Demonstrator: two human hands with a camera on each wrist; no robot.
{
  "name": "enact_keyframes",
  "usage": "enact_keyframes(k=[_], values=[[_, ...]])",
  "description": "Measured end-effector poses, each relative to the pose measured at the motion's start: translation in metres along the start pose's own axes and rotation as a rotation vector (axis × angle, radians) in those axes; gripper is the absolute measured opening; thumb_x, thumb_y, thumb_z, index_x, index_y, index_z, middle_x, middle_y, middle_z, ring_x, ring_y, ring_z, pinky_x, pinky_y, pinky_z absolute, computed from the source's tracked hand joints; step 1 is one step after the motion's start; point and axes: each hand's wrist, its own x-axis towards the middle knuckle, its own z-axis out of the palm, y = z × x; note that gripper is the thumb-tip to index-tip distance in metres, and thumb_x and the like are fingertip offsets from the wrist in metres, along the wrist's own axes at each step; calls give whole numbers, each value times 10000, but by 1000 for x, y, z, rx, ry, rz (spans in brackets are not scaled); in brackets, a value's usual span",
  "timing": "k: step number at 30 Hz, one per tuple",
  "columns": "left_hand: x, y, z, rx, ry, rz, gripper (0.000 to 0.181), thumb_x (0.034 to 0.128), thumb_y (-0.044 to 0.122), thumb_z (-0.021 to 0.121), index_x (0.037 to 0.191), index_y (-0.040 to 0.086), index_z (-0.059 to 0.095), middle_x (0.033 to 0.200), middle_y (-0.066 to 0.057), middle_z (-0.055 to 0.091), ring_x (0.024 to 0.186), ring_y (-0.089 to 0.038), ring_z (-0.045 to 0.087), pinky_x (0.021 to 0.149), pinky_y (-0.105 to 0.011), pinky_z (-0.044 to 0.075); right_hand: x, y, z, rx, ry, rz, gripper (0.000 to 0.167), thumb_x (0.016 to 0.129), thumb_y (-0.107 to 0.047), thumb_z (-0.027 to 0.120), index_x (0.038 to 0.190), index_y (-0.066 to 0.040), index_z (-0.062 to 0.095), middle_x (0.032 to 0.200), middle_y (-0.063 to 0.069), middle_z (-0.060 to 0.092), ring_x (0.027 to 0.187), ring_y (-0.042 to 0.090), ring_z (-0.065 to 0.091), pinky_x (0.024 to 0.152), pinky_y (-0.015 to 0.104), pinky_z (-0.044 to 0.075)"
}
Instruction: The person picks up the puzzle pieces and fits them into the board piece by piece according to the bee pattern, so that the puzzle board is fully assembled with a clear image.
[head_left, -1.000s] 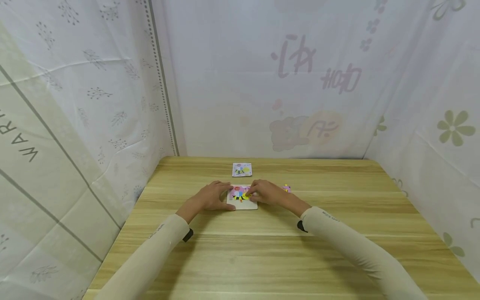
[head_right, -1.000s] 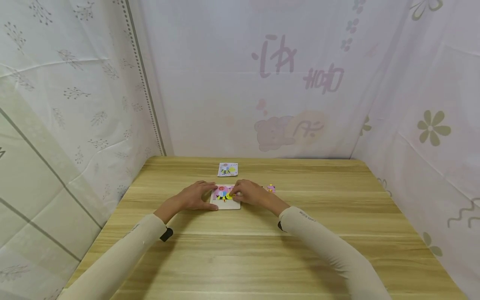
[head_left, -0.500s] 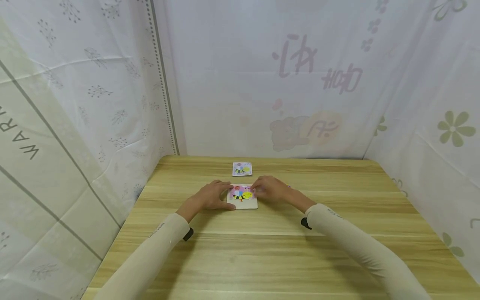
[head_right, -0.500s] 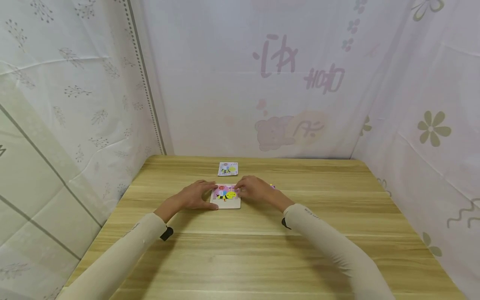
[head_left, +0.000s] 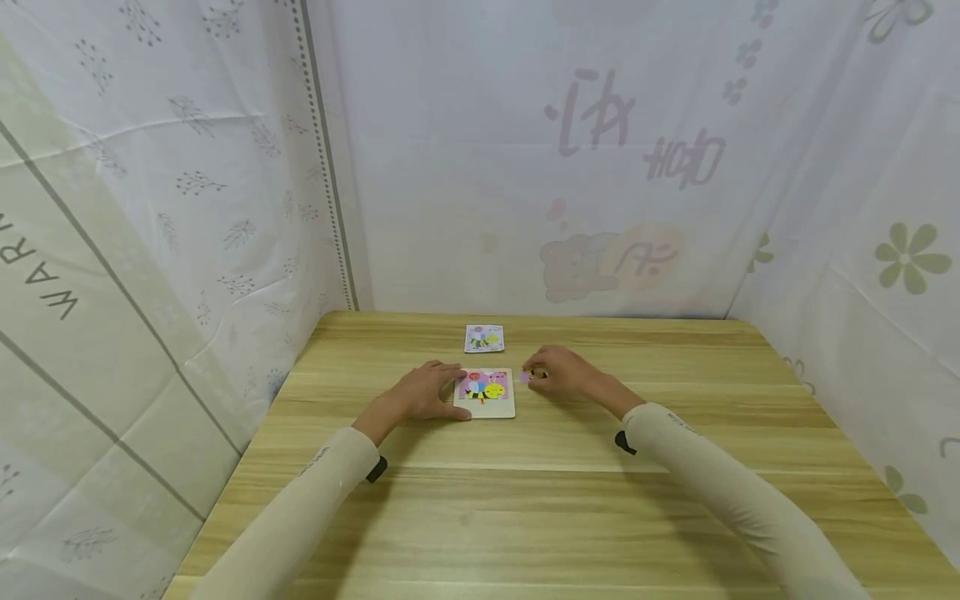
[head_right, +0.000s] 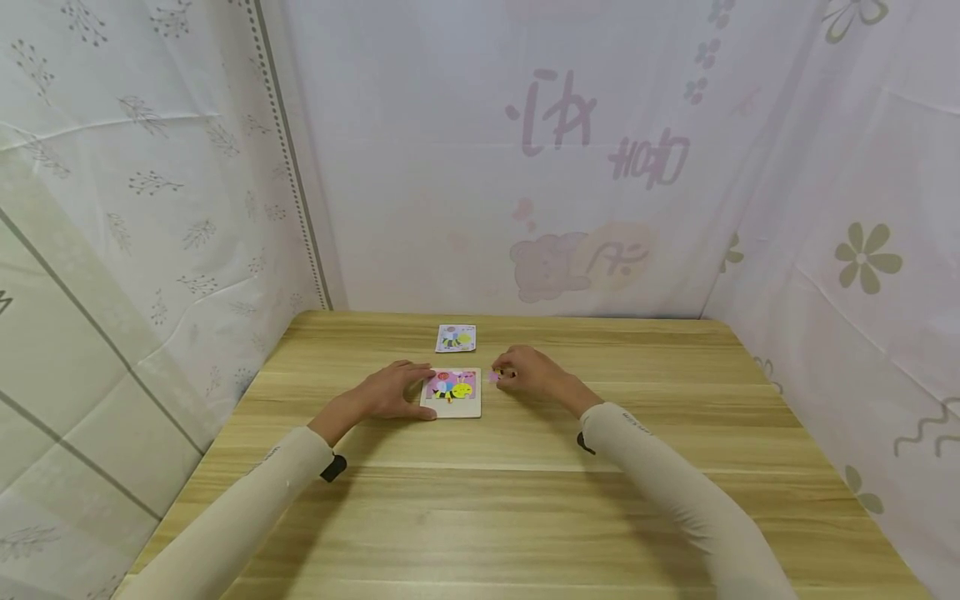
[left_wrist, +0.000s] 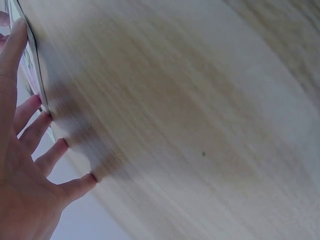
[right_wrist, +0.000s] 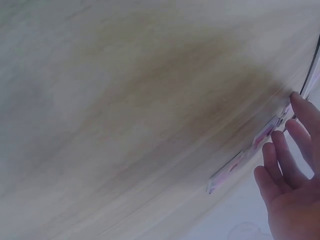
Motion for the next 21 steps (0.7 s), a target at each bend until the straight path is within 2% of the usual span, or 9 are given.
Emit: enact_keyframes(k=[7,13,21], values=[[-1,2,-1,-6,-10,-2,908,847,656,765,1550,143,503,1626,-85,431,1519,-359,330,1215,-606,278,1,3,0,47,-11,17,232,973,-127,747,1189,-47,774,1131,74,746,1056,235,665,921,411,558],[-2,2,-5,-14,-16,6,898,857,639,765,1549,129,503,1624,-87,435,1512,-365,339,1207,-611,290,2,5,1,56,-5,-1,213,980,-126,737,1175,-51,780,1104,63,750,1023,223,672,891,386,562],[-1,0,-12,16,-91,18,908,871,627,753,1584,152,454,1654,-73,386,1534,-371,294,1216,-597,285,-1,5,1,57,2,-27,214,986,-115,725,1186,-55,774,1103,65,739,1003,248,663,826,356,546]])
